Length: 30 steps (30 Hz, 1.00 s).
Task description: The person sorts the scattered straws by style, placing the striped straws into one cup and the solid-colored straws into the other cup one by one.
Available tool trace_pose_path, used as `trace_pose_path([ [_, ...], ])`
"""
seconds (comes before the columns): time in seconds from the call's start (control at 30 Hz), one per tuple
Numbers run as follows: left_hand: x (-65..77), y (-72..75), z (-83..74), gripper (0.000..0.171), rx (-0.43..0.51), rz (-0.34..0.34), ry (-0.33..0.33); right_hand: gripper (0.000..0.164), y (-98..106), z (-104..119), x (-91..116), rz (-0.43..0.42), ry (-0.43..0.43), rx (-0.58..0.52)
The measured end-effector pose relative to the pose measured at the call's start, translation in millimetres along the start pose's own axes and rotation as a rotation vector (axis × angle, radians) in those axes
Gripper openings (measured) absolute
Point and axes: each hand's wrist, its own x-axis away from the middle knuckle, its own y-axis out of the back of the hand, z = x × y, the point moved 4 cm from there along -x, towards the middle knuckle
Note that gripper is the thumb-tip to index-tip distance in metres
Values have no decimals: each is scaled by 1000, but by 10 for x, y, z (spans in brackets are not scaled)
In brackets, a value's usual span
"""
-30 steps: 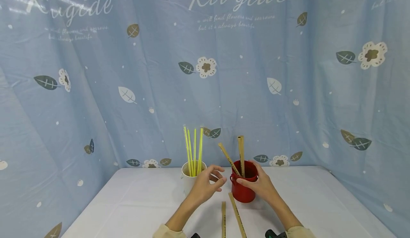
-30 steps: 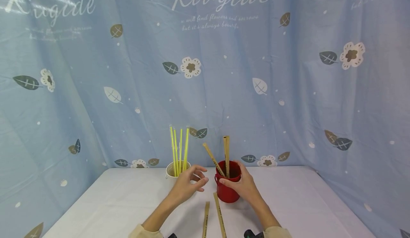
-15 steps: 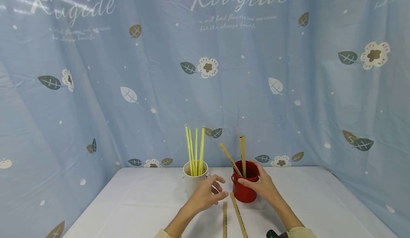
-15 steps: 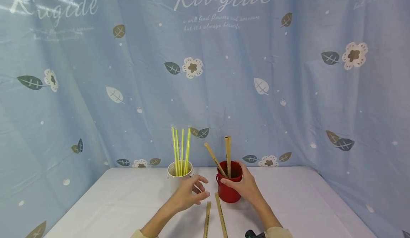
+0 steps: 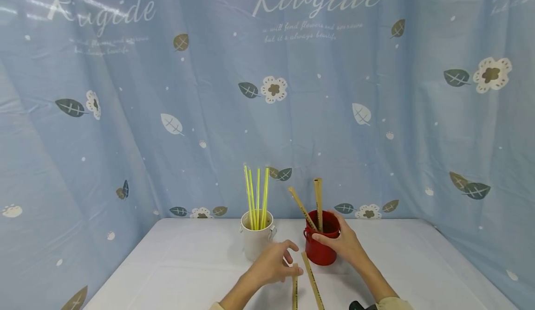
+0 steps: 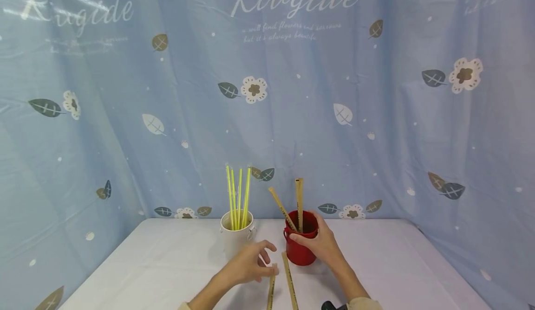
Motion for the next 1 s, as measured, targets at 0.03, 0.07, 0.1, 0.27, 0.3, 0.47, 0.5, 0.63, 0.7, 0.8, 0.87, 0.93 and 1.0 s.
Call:
trace_pose_path([
  [0.03, 0, -18, 7, 45, -14, 9, 17, 93, 1, 0, 3, 0, -1, 2],
  [0.07, 2, -38, 14, 47, -23, 21, 37, 93, 3, 0, 6, 1, -3, 5],
  [0.1, 4, -59, 23, 48, -32, 35, 59, 94, 4, -1, 9, 2, -4, 6],
  [0.27, 22, -149, 48, 53, -75, 90, 136, 94, 11, 3, 17, 6, -9, 5],
  [0.3, 26, -162, 50, 53, -79, 97, 147, 94, 12, 5, 18, 6, -8, 5],
  [0.47, 33, -209, 47, 55, -95, 113, 193, 93, 12, 3, 5, 13, -9, 4],
  [0.5, 31, -219, 45, 55, -100, 115, 197, 93, 13, 0, 0, 12, -10, 5],
  [0.63, 20, -264, 34, 35, -153, 123, 184, 93, 15, -6, -14, 8, -12, 7],
  [0.7, 16, -288, 28, 29, -200, 126, 170, 93, 15, -6, -16, 6, -12, 9],
  [0.8, 15, -328, 11, 34, -269, 144, 162, 93, 11, -5, -14, 8, -12, 8],
  [0.87, 19, -352, -5, 33, -305, 157, 158, 93, 8, -6, -11, 8, -14, 9],
  [0.93, 26, -376, -16, 27, -299, 168, 166, 93, 5, -9, -9, 8, -15, 8],
  [1.0, 39, -391, -26, 33, -290, 173, 182, 93, 3, -8, -7, 8, -14, 6],
])
